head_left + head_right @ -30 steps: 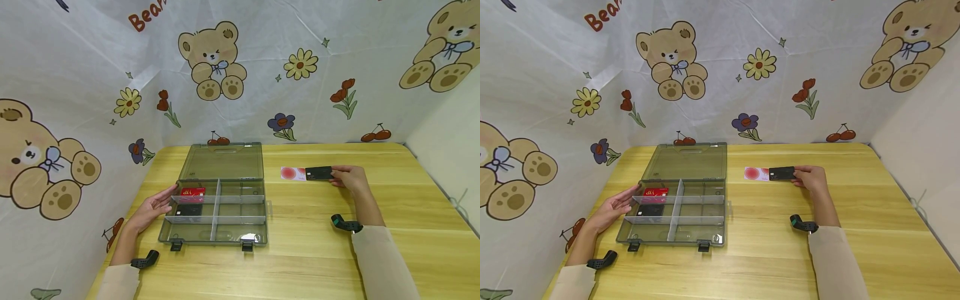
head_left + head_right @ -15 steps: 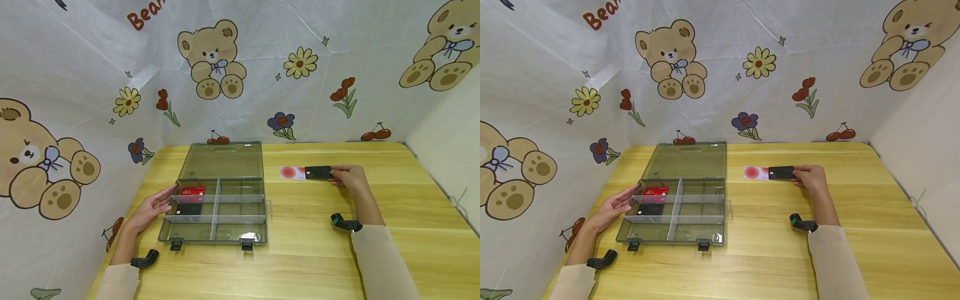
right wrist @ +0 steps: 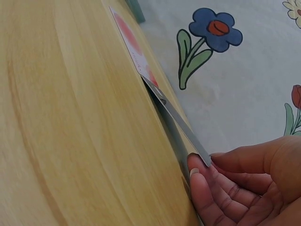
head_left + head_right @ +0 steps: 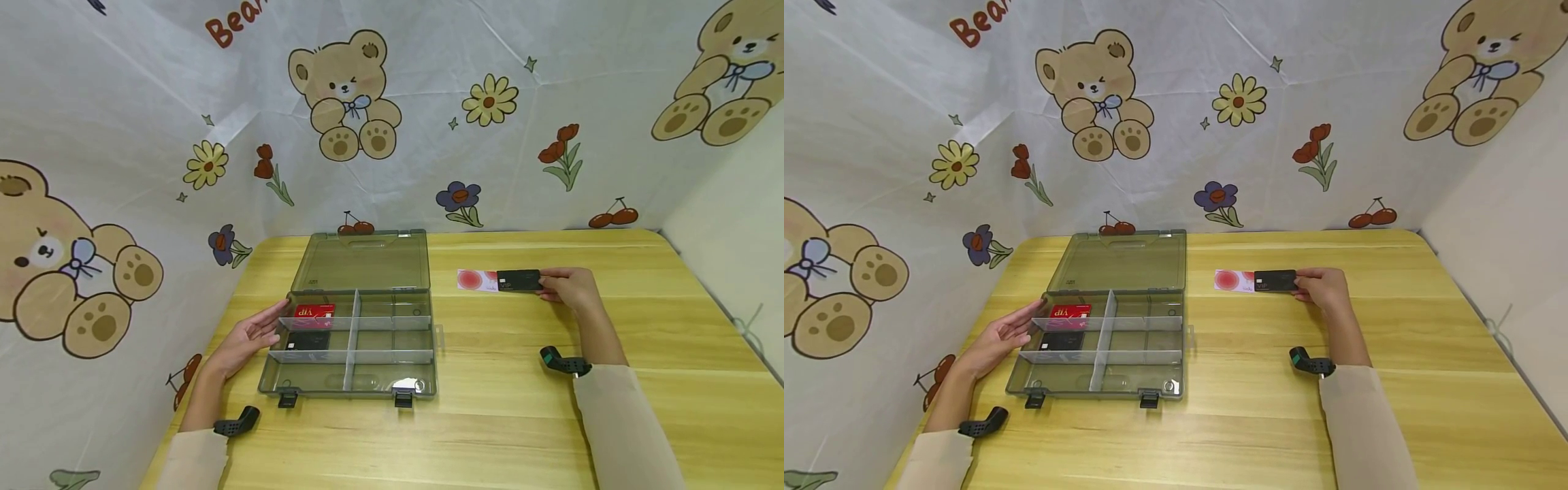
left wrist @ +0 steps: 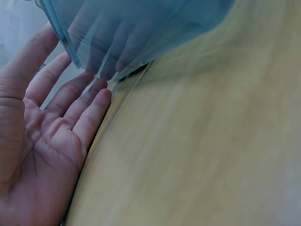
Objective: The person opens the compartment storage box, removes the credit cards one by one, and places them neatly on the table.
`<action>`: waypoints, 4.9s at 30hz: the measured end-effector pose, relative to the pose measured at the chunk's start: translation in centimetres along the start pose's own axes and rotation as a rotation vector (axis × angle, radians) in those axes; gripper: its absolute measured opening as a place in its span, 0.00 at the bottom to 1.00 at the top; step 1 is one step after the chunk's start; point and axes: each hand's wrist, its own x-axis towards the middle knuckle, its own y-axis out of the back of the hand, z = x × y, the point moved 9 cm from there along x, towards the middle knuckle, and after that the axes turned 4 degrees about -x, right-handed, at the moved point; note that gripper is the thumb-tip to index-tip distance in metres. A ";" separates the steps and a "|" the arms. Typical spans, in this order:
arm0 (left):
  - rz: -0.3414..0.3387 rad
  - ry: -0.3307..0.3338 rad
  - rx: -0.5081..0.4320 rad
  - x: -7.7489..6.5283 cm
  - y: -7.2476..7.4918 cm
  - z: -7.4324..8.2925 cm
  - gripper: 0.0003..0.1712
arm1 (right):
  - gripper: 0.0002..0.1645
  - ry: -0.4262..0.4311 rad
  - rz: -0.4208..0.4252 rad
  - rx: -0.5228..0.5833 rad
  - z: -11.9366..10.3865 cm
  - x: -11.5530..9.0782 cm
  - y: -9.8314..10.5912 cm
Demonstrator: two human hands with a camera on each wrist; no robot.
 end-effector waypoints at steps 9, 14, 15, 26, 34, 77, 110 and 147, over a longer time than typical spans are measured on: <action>-0.003 0.002 0.008 0.0 0.0 0.0 0.38 | 0.24 -0.020 0.018 -0.016 0.1 -0.1 0.2; 0.005 0.012 0.010 0.0 0.2 -0.1 0.38 | 0.23 -0.025 0.013 -0.008 0.2 -0.1 0.1; 0.005 0.013 0.011 0.0 0.2 -0.1 0.38 | 0.23 -0.027 0.012 -0.009 0.2 -0.1 0.1; 0.016 0.025 0.003 0.0 -0.1 0.1 0.38 | 0.25 -0.020 0.022 -0.048 -0.2 0.0 0.1; 0.007 0.025 0.015 0.0 -0.2 0.1 0.38 | 0.27 -0.033 0.023 -0.032 -0.5 -0.1 0.0; 0.010 0.009 -0.010 0.2 0.1 0.0 0.38 | 0.35 -0.005 -0.016 -0.133 -1.7 -0.8 0.2; -0.002 0.010 -0.003 0.2 0.1 0.2 0.38 | 0.33 0.203 0.061 -0.161 -8.5 -4.2 0.4; -0.005 -0.016 -0.003 0.3 0.1 0.3 0.38 | 0.22 0.408 -0.130 -0.147 -15.0 -8.3 -8.8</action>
